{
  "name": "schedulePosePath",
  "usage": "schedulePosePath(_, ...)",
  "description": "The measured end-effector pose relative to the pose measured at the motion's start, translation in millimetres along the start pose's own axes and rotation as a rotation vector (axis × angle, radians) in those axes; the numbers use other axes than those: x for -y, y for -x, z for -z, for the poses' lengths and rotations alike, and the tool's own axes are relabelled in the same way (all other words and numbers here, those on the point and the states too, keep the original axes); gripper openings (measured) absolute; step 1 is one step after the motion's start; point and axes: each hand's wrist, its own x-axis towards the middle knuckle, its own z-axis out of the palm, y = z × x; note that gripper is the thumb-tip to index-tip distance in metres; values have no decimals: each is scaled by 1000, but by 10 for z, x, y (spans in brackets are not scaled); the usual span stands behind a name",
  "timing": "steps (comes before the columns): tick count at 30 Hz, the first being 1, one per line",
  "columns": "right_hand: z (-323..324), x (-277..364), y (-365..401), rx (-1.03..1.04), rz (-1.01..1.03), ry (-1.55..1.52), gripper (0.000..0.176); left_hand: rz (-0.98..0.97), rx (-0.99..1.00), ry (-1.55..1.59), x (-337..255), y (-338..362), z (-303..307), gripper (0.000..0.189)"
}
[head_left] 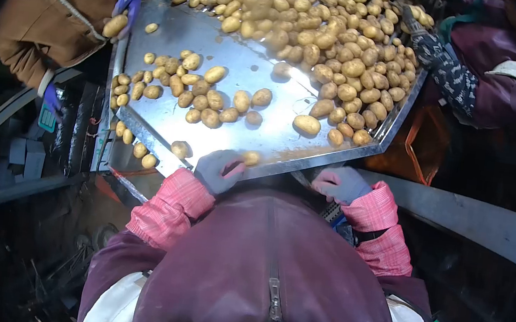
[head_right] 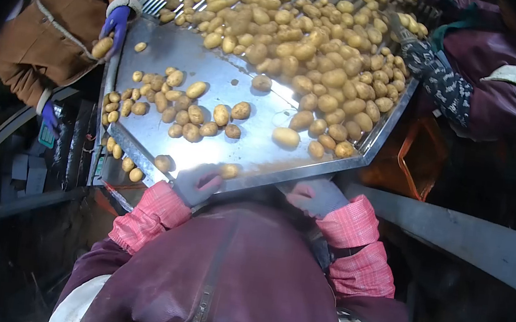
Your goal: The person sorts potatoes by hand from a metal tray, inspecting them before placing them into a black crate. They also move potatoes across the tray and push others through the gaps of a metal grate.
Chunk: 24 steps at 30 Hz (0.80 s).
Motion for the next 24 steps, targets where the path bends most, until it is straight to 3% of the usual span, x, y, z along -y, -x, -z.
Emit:
schedulePosePath(1,77,158,-12,47,47,30,37,-25,-19,0,27,6,-24,24)
schedulePosePath(4,79,269,-640,-589,415,429,30,-59,-66,23,152,20,-86,26)
schedulePosePath(7,97,631,-820,-456,389,941,29,14,-112,182,185,51,-122,29)
schedulePosePath(8,81,778,-856,-321,137,878,32,60,-133,292,253,46,-189,31)
schedulePosePath(11,223,1101,-636,-140,216,1064,33,244,-73,553,240,45,-28,36)
schedulePosePath(12,252,848,-862,-205,318,1026,36,311,-36,632,202,34,63,38)
schedulePosePath(15,114,874,-1084,-315,572,429,48,428,-98,1007,87,-18,251,41)
schedulePosePath(17,27,1084,-1143,-162,613,129,51,387,-188,1363,-18,-66,248,42)
schedulePosePath(19,30,1258,-1280,-282,613,307,48,357,-186,1543,-81,-57,326,41)
schedulePosePath(20,55,1181,-1467,-466,752,590,44,469,-233,1315,-66,-27,354,38)
schedulePosePath(23,13,933,-2005,-634,747,1009,40,440,-171,1106,287,40,212,38)
schedulePosePath(24,13,955,-1996,-583,704,924,34,446,-177,1066,139,101,279,41)
